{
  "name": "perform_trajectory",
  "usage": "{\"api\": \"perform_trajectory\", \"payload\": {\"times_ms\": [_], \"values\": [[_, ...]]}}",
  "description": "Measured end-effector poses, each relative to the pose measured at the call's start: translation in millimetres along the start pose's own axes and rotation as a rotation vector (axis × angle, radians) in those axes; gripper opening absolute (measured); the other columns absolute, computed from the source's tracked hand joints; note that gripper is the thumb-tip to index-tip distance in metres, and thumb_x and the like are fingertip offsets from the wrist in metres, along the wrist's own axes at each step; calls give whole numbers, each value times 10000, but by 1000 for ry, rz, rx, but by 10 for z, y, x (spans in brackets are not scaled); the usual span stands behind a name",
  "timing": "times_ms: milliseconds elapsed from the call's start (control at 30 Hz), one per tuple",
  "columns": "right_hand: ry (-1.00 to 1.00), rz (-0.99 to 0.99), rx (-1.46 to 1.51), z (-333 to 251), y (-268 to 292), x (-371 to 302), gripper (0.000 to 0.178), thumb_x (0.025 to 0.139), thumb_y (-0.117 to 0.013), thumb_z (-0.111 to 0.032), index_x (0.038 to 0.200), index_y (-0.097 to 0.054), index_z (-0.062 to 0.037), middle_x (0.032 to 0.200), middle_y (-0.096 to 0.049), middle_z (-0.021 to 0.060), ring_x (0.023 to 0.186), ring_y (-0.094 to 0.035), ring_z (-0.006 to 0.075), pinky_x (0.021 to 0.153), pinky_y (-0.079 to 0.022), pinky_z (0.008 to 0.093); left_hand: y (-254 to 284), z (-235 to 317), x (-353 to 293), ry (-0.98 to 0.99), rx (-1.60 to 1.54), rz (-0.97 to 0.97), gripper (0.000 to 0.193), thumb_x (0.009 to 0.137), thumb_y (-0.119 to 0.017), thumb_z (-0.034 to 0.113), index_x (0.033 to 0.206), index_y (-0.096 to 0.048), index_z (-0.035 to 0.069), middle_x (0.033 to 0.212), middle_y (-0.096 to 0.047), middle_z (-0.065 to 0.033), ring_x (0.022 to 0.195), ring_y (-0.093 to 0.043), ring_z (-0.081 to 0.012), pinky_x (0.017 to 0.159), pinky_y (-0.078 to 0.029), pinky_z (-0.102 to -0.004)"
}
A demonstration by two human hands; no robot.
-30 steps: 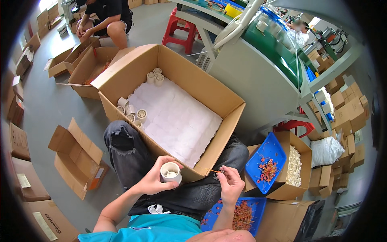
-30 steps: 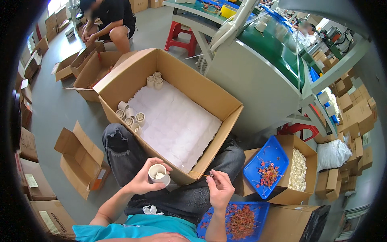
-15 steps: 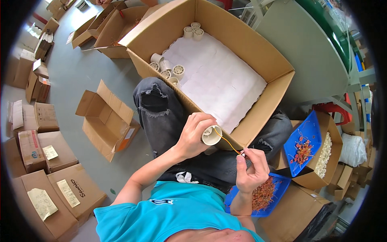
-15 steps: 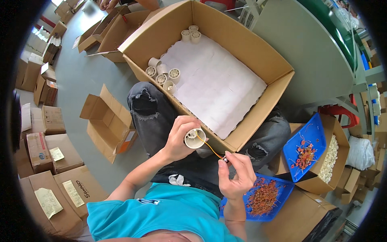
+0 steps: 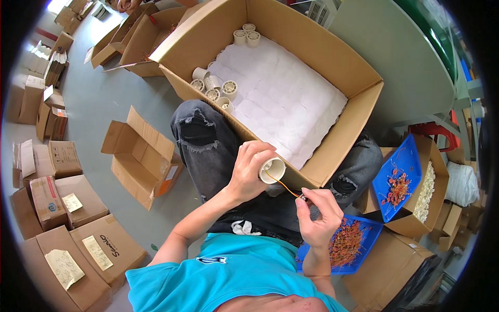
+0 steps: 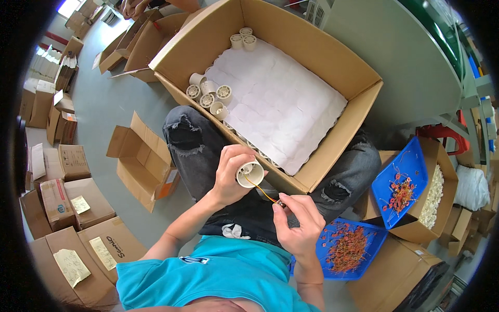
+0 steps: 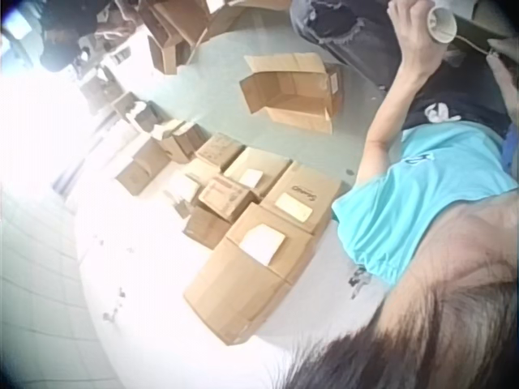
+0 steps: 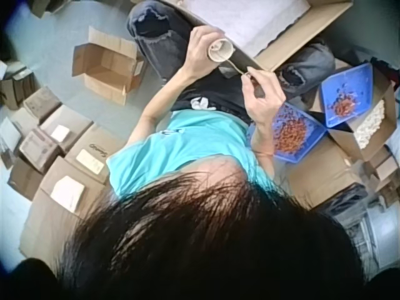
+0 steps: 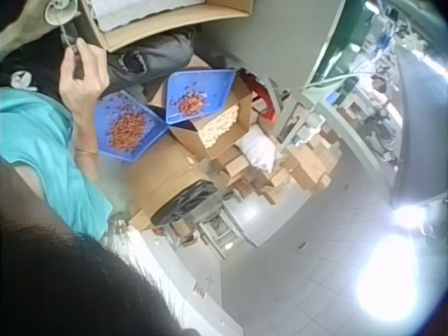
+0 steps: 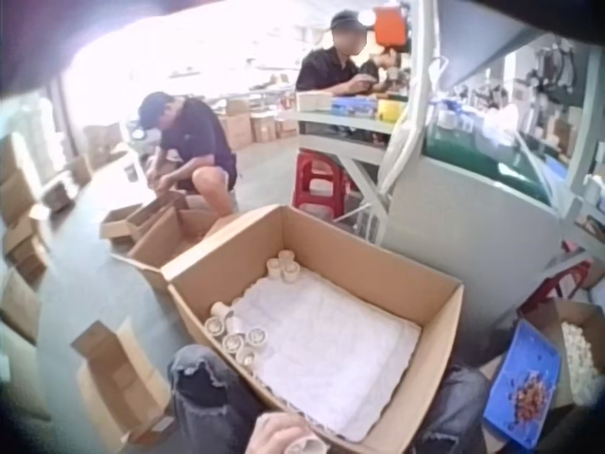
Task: Assembling small electronic components into cylindrical shells and packing them into a cardboard box.
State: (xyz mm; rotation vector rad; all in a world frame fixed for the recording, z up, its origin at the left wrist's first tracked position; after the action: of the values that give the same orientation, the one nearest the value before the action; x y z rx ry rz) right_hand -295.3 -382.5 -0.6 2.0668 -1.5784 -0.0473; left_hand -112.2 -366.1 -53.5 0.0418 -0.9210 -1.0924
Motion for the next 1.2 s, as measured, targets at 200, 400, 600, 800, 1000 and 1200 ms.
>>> {"api": "perform_trajectory", "payload": {"times_ms": [200, 400, 600, 800, 1000, 1200], "values": [[-55, -25, 7, 59, -45, 14, 232, 747, -748, 87, 973, -726, 39, 833, -670, 117, 634, -637, 159, 587, -513, 256, -7, 26, 19, -12, 18, -13, 557, 657, -892, 45, 1095, -549, 60, 1071, -626, -115, 961, -594, -302, 821, -491, -390], [-88, 22, -16, 56, -142, 23, 244, 766, -761, 66, 1004, -718, 34, 855, -680, 118, 669, -654, 177, 615, -535, 283, -47, 75, 14, -32, -3, -52, 550, 617, -819, 76, 1114, -583, 73, 1099, -636, -78, 1003, -587, -307, 841, -440, -414], [79, 61, -195, 71, -267, 89, 245, 739, -795, 2, 977, -739, -16, 1021, -671, 124, 825, -652, 284, 716, -546, 350, -189, 160, 38, 2, 43, -191, 499, 645, -811, 141, 1100, -616, 80, 1037, -650, -54, 996, -594, -275, 836, -417, -398], [-96, -57, 44, 290, -466, 164, 204, 700, -800, 9, 898, -772, -28, 1072, -657, 123, 883, -654, 256, 752, -544, 345, -199, 169, 57, -9, 21, -202, 492, 634, -812, 148, 1077, -620, 55, 986, -644, -68, 983, -601, -278, 826, -421, -402], [-133, -80, 57, 387, -463, 175, 214, 708, -789, 24, 916, -775, -24, 1053, -666, 110, 875, -670, 248, 753, -552, 341, -252, 134, 33, 18, -99, -225, 468, 628, -811, 103, 1049, -615, 40, 962, -643, -92, 866, -633, -284, 737, -464, -376], [-226, -147, 153, 402, -383, 222, 194, 759, -762, 17, 950, -765, -11, 1048, -667, 118, 893, -687, 245, 796, -552, 340, -315, 161, 74, 51, -186, -225, 457, 639, -801, 69, 1054, -613, 32, 961, -640, -122, 824, -649, -319, 707, -522, -399]]}}
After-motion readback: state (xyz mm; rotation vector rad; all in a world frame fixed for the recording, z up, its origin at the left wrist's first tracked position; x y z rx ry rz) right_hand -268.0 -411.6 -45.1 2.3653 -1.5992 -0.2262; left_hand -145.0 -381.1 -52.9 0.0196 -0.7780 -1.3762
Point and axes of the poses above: each hand's wrist, its own x-axis towards the middle knuckle, its own y-axis out of the back of the hand, z = x × y, the point moved 8 cm from there along x, towards the middle knuckle
